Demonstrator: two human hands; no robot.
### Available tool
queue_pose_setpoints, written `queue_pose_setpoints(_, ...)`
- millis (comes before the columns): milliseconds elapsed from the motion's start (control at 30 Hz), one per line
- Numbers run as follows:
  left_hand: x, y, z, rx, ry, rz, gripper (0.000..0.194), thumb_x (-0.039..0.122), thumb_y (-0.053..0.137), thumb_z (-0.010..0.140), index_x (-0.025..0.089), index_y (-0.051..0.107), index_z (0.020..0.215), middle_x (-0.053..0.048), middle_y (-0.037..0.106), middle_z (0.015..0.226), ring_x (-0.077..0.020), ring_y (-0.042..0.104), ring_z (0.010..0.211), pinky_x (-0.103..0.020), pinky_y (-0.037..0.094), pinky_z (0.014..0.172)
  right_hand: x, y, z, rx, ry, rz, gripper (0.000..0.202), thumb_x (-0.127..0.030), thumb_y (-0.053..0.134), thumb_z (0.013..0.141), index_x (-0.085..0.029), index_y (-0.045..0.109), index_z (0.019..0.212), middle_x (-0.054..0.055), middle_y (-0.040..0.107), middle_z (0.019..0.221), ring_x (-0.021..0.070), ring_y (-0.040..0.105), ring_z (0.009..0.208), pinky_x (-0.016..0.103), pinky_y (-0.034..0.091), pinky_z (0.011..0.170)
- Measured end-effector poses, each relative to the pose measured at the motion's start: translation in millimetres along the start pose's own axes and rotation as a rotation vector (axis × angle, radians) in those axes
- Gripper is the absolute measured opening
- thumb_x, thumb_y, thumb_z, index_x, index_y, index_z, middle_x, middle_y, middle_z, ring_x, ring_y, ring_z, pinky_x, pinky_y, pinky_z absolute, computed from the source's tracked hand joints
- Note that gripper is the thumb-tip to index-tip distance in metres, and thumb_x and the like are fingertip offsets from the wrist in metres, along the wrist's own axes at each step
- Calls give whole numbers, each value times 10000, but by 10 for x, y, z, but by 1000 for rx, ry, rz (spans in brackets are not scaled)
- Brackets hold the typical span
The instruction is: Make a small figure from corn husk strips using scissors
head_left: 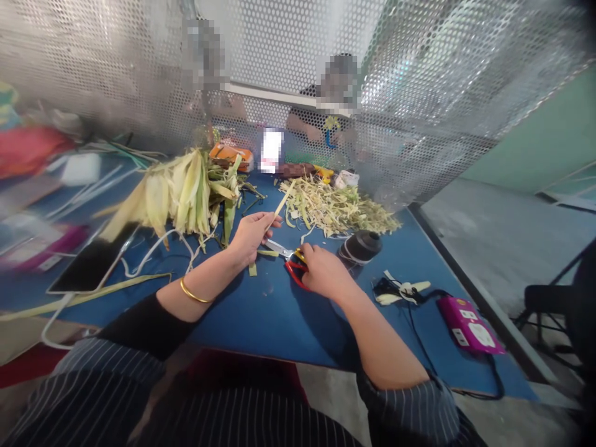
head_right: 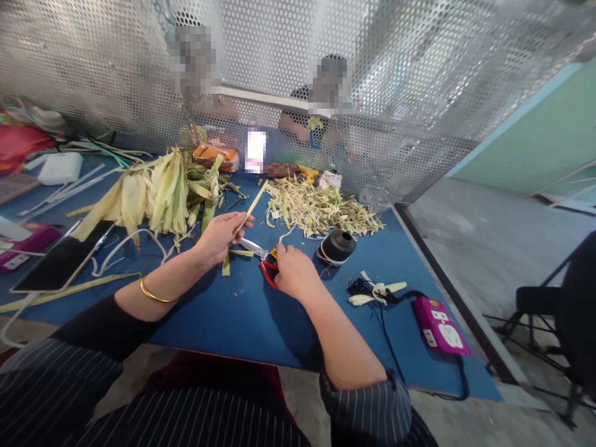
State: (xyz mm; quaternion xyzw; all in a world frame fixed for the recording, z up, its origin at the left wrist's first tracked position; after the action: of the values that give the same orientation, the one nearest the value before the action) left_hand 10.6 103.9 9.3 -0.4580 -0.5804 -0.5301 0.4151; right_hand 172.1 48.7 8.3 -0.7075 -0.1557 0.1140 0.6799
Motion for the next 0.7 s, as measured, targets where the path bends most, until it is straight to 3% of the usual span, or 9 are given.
queue_pose_setpoints(167,12,-6,-3,21,7,-5,191,308,669,711,123,632,735,-17,608,673,-18,382,429,-165,208,372,217,-43,14,-11,74,221,705,-136,518,686,-191,341,1367,126,643,1039,252,625,857,306,429,668)
queue_pose_setpoints(300,21,-31,5,90,24,-24,191,284,675,706,120,642,797,-11,603,674,-15,380,428,-160,207,372,375,-84,22,120,147,659,593,-172,574,692,-257,492,1273,63,644,1080,209,616,890,305,460,734)
queue_pose_setpoints(400,44,-52,10,124,75,-16,208,287,683,696,122,642,815,-8,607,678,-18,390,432,-158,222,371,398,-66,38,175,254,1171,539,-332,624,722,-248,507,1242,8,634,825,128,555,561,278,461,532)
queue_pose_setpoints(500,47,-63,18,129,87,-17,200,282,679,698,121,639,809,-9,609,677,-22,405,435,-159,235,367,339,-60,31,148,298,1550,553,-446,676,682,-236,528,1171,-59,518,640,58,383,383,220,333,373)
queue_pose_setpoints(567,40,-70,26,136,72,-39,188,271,682,692,120,638,794,-5,605,668,-22,406,430,-159,240,365,315,-101,14,168,264,1625,514,-430,707,661,-224,551,1105,-64,489,638,49,402,425,199,320,395)
queue_pose_setpoints(700,37,-83,41,146,59,-65,188,270,691,677,117,638,772,-4,598,653,-20,398,420,-160,231,360,327,-161,-6,193,202,1544,440,-400,707,676,-234,554,1053,-56,486,669,67,453,549,204,377,498)
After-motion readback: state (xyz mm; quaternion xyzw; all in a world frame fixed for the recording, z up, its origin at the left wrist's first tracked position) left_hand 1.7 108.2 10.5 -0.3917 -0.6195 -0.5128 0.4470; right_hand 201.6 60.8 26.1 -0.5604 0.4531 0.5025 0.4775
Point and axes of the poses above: each hand's wrist, its own z-axis towards the middle knuckle, its own y-axis out of the palm, x = y × z, the point moved 4 cm from there along z, towards the middle knuckle
